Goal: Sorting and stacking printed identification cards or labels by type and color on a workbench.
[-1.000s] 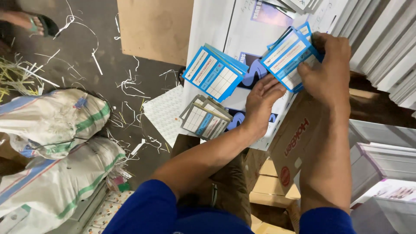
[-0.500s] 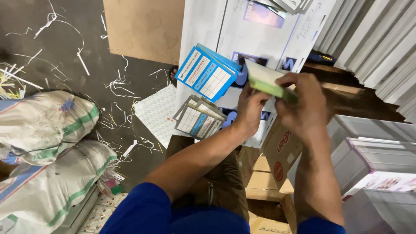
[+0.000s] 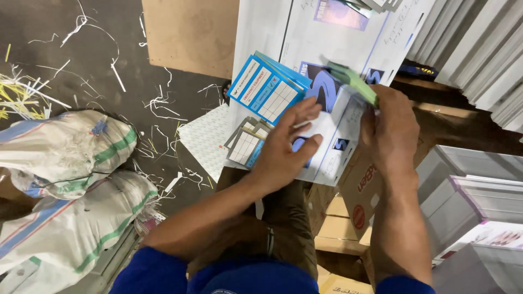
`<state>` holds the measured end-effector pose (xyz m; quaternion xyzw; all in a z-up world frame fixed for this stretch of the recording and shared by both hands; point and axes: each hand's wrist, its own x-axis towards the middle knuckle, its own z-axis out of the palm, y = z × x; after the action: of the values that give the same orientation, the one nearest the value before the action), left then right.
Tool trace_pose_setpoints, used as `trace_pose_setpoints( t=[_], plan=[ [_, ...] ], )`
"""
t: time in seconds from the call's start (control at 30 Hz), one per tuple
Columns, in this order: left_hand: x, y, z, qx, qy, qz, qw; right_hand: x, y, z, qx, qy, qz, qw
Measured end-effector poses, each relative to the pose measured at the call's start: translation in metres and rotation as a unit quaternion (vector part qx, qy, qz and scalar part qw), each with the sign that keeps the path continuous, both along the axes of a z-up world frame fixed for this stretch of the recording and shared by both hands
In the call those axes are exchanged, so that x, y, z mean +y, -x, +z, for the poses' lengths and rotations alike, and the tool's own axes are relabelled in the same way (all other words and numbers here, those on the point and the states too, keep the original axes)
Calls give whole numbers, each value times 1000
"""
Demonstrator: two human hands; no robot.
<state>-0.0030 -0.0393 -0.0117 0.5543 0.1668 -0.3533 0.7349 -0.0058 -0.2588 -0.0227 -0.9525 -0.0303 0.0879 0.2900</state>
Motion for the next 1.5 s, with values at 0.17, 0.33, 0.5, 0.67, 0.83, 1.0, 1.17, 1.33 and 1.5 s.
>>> trace_pose_setpoints(
  t=[0.17,0.33,0.5,0.67,0.83,1.0,1.17,1.33,1.5],
  plan=[
    [74,-35,-30,-381,-455,-133,794,-9,16,-6,-7,-84,-84,993],
    [85,-35,-63,-314,-477,-147,807,-2,29,-15,-19,-60,-88,994],
    [77,-34,-64,-312,-497,-137,798,7,34,-14,-12,-73,-115,991],
    [76,-29,-84,-347,-443,-65,824,7,47,-27,-55,-118,-151,980],
    [73,-18,-90,-388,-440,-46,808,9,58,-22,-57,-132,-168,975],
    [72,-17,-83,-468,-419,-31,778,6,70,-22,-62,-137,-164,975],
    [72,-12,-89,-477,-411,-11,777,9,72,-20,-37,-184,-177,966],
    [74,-14,-89,-477,-421,-15,771,19,73,-25,-9,-259,-229,938],
    [72,-16,-89,-476,-422,-17,771,20,74,-34,15,-305,-260,916]
  ],
)
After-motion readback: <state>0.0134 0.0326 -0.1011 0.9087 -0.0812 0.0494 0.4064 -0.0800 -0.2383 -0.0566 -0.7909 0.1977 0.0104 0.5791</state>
